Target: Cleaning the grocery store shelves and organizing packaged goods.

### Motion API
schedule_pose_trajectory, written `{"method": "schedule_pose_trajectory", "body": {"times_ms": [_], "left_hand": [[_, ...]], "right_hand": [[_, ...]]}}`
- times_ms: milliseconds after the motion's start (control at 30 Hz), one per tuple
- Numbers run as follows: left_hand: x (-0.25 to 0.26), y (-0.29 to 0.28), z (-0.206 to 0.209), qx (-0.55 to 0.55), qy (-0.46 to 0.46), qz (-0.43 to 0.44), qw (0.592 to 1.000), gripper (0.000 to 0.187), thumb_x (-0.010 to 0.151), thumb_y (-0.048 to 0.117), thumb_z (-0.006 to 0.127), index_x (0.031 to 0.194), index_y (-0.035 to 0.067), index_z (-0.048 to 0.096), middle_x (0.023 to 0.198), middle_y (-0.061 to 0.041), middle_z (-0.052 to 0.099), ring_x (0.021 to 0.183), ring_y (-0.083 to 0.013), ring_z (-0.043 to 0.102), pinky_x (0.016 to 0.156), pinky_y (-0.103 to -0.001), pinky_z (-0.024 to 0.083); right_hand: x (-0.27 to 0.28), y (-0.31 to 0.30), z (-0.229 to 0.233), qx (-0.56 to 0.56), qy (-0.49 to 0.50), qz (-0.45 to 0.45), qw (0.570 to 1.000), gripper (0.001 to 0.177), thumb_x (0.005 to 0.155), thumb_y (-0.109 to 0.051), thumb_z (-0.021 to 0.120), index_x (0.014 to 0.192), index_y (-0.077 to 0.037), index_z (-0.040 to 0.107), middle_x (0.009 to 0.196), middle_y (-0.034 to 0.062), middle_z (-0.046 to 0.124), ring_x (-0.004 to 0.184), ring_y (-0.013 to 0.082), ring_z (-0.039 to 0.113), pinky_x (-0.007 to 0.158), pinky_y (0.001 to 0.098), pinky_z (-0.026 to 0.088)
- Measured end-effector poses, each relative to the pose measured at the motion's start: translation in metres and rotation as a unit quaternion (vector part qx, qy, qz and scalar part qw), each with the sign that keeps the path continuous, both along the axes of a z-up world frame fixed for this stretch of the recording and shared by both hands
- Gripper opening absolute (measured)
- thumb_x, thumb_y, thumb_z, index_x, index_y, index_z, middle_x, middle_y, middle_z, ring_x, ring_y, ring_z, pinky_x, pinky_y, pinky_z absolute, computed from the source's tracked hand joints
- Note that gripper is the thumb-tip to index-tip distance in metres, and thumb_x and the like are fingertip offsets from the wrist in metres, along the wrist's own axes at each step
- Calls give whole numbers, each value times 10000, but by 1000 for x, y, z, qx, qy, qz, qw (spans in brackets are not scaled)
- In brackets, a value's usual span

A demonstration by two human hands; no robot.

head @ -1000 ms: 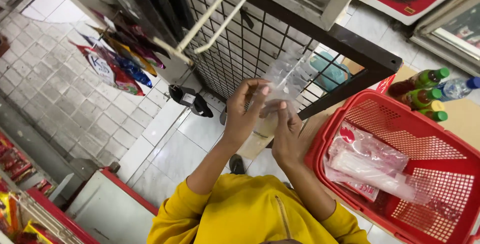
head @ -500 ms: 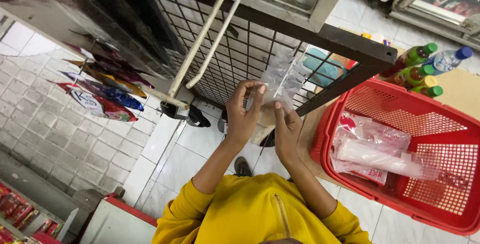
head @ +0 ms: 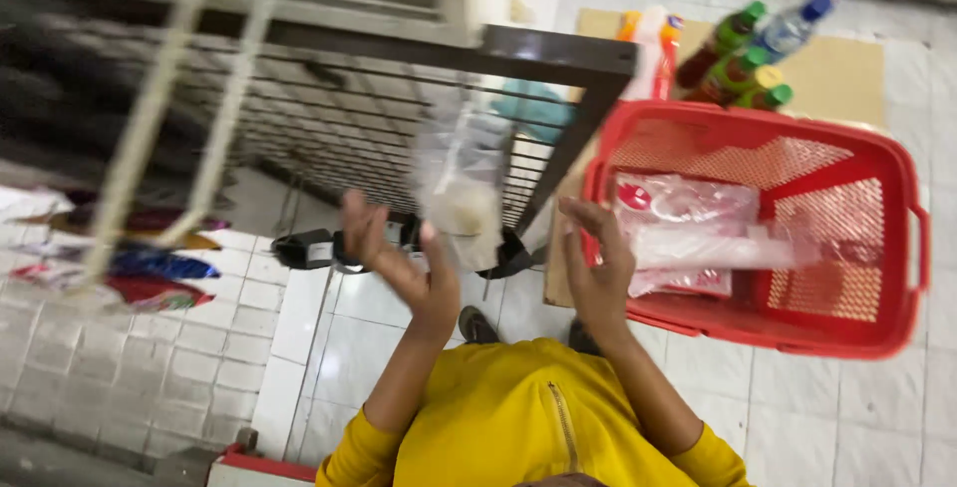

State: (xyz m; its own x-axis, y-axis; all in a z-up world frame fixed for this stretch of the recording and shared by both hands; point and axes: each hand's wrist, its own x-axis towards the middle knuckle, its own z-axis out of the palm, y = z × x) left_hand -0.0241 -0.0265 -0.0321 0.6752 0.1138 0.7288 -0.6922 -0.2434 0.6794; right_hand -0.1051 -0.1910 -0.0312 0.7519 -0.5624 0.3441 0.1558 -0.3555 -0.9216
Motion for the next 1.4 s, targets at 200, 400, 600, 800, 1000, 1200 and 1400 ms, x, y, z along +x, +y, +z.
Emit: {"method": "schedule_pose_trajectory", "body": {"times_ms": [200, 400, 600, 800, 1000, 1200, 1400], "left_hand": [[-54, -62, -61, 109, -214, 47, 970, 417, 967, 74, 630, 1281, 13, 363, 1427, -344, 290, 1389, -543, 303, 1160, -675, 245], [-86, -220, -39, 237, -17, -342, 909, 315, 982, 111, 564, 1293, 68, 597, 1359, -155, 617, 1279, -370, 602, 1051, -493, 468], [-101, -374, -166, 597, 110, -392, 691, 702, 881, 338, 714, 1465, 34, 469, 1458, -247, 510, 1323, -406, 507, 958, -568, 483], [-119, -439, -288, 707, 37, -228, 669, 630, 820, 419, 688, 1318, 62, 541, 1193, -130, 586, 1073, -301, 580, 812, -598, 507], [-120, -438, -299, 636, -86, -105, 760, 221, 862, 178, 623, 1068, 116, 672, 946, -51, 576, 822, -255, 603, 559, -470, 540], [-85, -437, -348, 595, 196, -351, 696, 609, 693, 371, 851, 1194, 111, 620, 1069, -89, 607, 1062, -366, 650, 771, -572, 584], [-82, -396, -164, 368, 260, -396, 800, 294, 849, 223, 752, 1122, 136, 687, 814, -70, 617, 829, -346, 688, 689, -486, 540]], "right_hand": [[-50, -123, -6, -48, 37, -88, 994, 110, 1030, 20, 650, 1055, -54, 727, 988, 104, 757, 985, 268, 745, 947, 415, 565], [-107, -234, -19, -127, 87, -129, 980, 39, 998, -50, 762, 994, -53, 723, 1061, 135, 731, 1049, 332, 708, 920, 436, 553], [-155, -325, -71, -218, 260, -107, 934, 128, 987, -185, 748, 952, -75, 694, 1145, 138, 716, 1068, 415, 673, 819, 511, 549], [-170, -357, -70, -206, 425, -34, 881, 314, 988, -189, 635, 1281, -79, 608, 1302, 209, 629, 1176, 467, 618, 878, 584, 555], [-175, -368, -81, -186, 432, 11, 882, 372, 1022, -249, 584, 1364, -103, 568, 1302, 224, 625, 1156, 477, 642, 876, 571, 559], [-170, -374, -70, -205, 368, 7, 907, 427, 997, -233, 616, 1390, -77, 559, 1362, 265, 553, 1194, 524, 594, 915, 592, 525], [-144, -357, -30, -230, 186, -81, 952, 775, 955, -58, 704, 1612, -50, 294, 1605, 311, 253, 1450, 558, 288, 1154, 674, 289]]}}
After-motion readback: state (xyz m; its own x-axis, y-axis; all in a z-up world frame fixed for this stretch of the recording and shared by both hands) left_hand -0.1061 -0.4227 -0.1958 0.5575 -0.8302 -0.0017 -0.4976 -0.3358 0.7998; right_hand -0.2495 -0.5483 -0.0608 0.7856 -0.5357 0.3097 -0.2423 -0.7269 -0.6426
